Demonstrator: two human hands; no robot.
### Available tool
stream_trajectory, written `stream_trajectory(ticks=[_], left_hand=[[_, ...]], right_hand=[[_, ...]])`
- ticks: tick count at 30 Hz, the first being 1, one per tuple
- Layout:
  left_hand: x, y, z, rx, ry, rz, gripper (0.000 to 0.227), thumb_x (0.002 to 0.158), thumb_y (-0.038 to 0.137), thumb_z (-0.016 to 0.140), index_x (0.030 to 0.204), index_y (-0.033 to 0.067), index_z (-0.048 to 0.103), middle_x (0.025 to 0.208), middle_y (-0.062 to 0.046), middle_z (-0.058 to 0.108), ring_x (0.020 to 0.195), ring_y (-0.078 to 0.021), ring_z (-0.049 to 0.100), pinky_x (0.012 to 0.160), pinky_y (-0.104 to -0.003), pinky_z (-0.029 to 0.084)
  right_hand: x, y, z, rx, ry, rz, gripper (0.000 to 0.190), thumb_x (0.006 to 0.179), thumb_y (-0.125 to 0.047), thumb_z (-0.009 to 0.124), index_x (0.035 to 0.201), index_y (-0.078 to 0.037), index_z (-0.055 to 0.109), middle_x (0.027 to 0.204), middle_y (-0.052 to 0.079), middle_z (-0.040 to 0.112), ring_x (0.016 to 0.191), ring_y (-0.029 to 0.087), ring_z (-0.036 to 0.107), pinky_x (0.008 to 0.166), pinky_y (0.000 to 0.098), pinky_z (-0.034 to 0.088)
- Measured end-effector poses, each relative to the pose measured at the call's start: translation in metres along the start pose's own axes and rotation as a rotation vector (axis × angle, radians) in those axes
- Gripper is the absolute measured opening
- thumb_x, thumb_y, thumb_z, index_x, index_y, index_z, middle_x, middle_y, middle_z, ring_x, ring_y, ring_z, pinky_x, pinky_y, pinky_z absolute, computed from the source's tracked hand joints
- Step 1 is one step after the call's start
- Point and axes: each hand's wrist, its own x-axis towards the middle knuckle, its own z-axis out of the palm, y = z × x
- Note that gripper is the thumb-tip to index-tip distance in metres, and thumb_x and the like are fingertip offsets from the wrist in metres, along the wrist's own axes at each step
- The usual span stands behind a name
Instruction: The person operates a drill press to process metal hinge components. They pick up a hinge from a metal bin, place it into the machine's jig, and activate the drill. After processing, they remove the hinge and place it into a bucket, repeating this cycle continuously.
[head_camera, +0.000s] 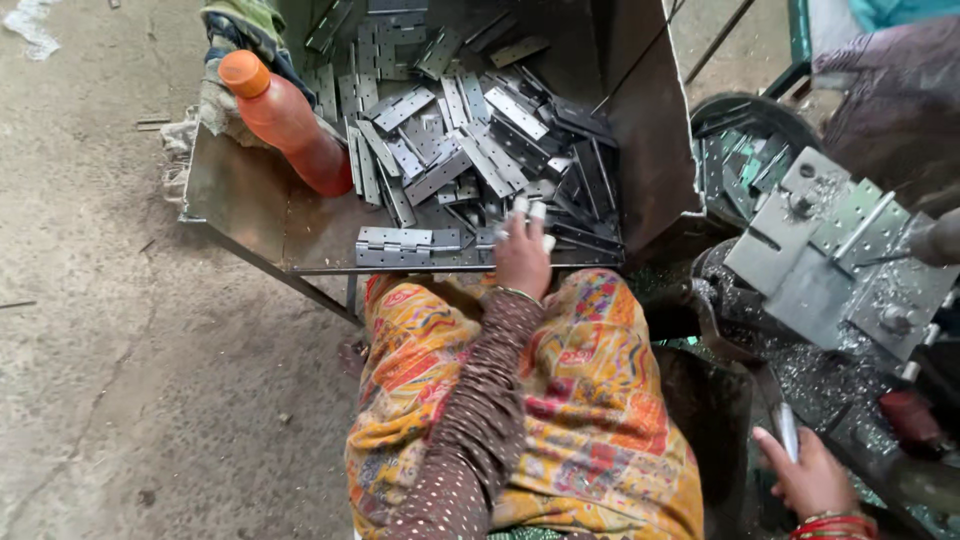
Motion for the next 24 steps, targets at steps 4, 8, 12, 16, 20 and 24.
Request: stream_trajectory(ticks=[4, 8, 12, 16, 20, 24], left_hand=[[0.047, -0.045, 0.027, 0.221, 0.115, 0.01, 0.046, 0.095, 0.018, 0.057, 0.14, 0.0088, 0.055, 0.148, -0.017, 0.053, 0.137, -0.0328, 0.048, 0.116, -0.055, 0.036], [0.095, -0.079, 0.034, 0.329, -0.027, 0.14, 0.026, 0.094, 0.019, 0.057, 0.116, 0.0126, 0.068, 0.133, -0.012, 0.064, 0.136, -0.0265, 0.053, 0.117, -0.054, 0.036], [0.118, -0.097, 0.018, 0.288, -0.242, 0.334, 0.02, 0.099, 0.019, 0.054, 0.101, 0.0139, 0.074, 0.11, -0.008, 0.074, 0.118, -0.0257, 0.066, 0.119, -0.047, 0.042], [0.116, -0.076, -0.007, -0.029, -0.113, 0.287, 0.021, 0.097, 0.011, 0.056, 0.114, 0.0087, 0.068, 0.104, -0.012, 0.074, 0.097, -0.0315, 0.072, 0.091, -0.044, 0.054], [0.091, -0.025, -0.043, -0.605, -0.054, 0.108, 0.039, 0.093, 0.017, 0.07, 0.126, 0.0021, 0.057, 0.104, -0.02, 0.074, 0.095, -0.0405, 0.071, 0.079, -0.047, 0.055], [0.06, 0.055, -0.08, -0.834, -0.205, 0.178, 0.062, 0.094, 0.024, 0.073, 0.144, 0.0037, 0.042, 0.099, -0.023, 0.073, 0.091, -0.0434, 0.07, 0.076, -0.049, 0.054]], right_hand=[[-0.001, -0.003, 0.004, -0.026, -0.031, 0.053, 0.068, 0.088, -0.05, 0.068, 0.139, -0.007, 0.058, 0.082, 0.013, 0.075, 0.053, 0.025, 0.069, 0.052, 0.0397, 0.056], [0.004, 0.003, 0.005, 0.035, -0.041, 0.03, 0.07, 0.086, -0.049, 0.069, 0.141, -0.008, 0.056, 0.08, 0.014, 0.077, 0.052, 0.024, 0.067, 0.05, 0.0389, 0.055], [0.006, 0.01, 0.013, 0.085, -0.079, 0.05, 0.064, 0.085, -0.048, 0.069, 0.134, -0.008, 0.058, 0.078, 0.015, 0.076, 0.05, 0.024, 0.064, 0.049, 0.0395, 0.052], [0.005, 0.006, 0.011, 0.1, -0.074, 0.017, 0.052, 0.087, -0.049, 0.07, 0.112, -0.004, 0.062, 0.077, 0.015, 0.074, 0.05, 0.024, 0.066, 0.049, 0.0385, 0.053], [-0.007, -0.006, 0.01, 0.057, -0.058, 0.039, 0.052, 0.087, -0.052, 0.069, 0.109, -0.006, 0.061, 0.077, 0.014, 0.074, 0.05, 0.024, 0.07, 0.052, 0.0389, 0.056], [-0.012, -0.013, 0.013, -0.098, -0.024, 0.059, 0.057, 0.087, -0.058, 0.065, 0.111, -0.007, 0.061, 0.08, 0.015, 0.081, 0.062, 0.032, 0.078, 0.065, 0.0435, 0.06]])
